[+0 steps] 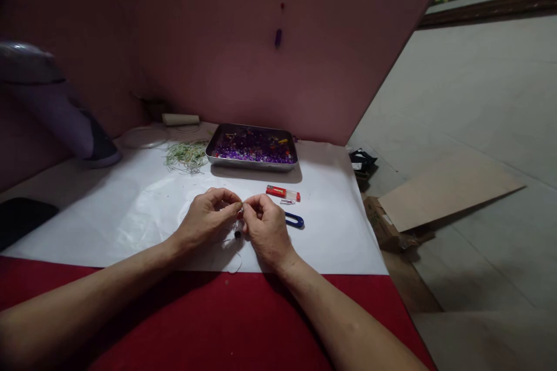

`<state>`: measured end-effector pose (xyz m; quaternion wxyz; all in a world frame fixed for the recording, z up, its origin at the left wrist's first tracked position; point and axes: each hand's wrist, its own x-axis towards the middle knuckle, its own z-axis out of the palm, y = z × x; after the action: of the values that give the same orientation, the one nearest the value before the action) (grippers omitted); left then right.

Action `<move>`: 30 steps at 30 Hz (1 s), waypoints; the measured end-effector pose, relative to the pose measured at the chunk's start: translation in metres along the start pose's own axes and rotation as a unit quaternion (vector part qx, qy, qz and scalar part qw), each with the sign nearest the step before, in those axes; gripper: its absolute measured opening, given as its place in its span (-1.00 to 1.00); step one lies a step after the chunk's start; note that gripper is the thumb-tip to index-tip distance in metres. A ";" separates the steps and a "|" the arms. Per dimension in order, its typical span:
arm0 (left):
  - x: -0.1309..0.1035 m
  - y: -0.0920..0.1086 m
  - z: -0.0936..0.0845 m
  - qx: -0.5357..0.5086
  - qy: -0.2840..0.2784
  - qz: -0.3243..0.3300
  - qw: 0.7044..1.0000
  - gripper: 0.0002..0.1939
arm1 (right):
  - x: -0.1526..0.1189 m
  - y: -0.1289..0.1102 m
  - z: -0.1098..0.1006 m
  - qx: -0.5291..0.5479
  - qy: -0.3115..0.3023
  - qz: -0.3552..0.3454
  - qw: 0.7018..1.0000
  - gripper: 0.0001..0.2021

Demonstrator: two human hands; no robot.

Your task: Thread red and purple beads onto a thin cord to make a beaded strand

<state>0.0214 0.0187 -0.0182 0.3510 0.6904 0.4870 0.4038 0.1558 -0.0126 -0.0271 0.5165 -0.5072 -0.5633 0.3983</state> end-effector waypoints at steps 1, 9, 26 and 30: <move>0.000 0.000 0.000 0.003 0.003 0.001 1.000 -0.90 | 0.000 0.000 0.000 0.000 0.000 0.000 1.000 -0.89; -0.001 -0.001 0.000 0.001 0.001 0.004 1.000 -0.90 | 0.000 -0.001 0.000 0.002 -0.006 0.000 1.000 -0.89; -0.001 0.003 -0.001 0.025 0.002 0.011 1.000 -0.90 | -0.001 -0.005 0.000 0.002 -0.005 0.011 1.000 -0.88; 0.000 0.003 -0.001 0.043 0.012 0.014 0.999 -0.90 | -0.001 -0.005 0.000 0.002 -0.003 0.008 1.000 -0.88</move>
<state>0.0213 0.0177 -0.0156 0.3092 0.7070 0.4982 0.3954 0.1548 -0.0141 -0.0229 0.5126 -0.5096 -0.5602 0.4046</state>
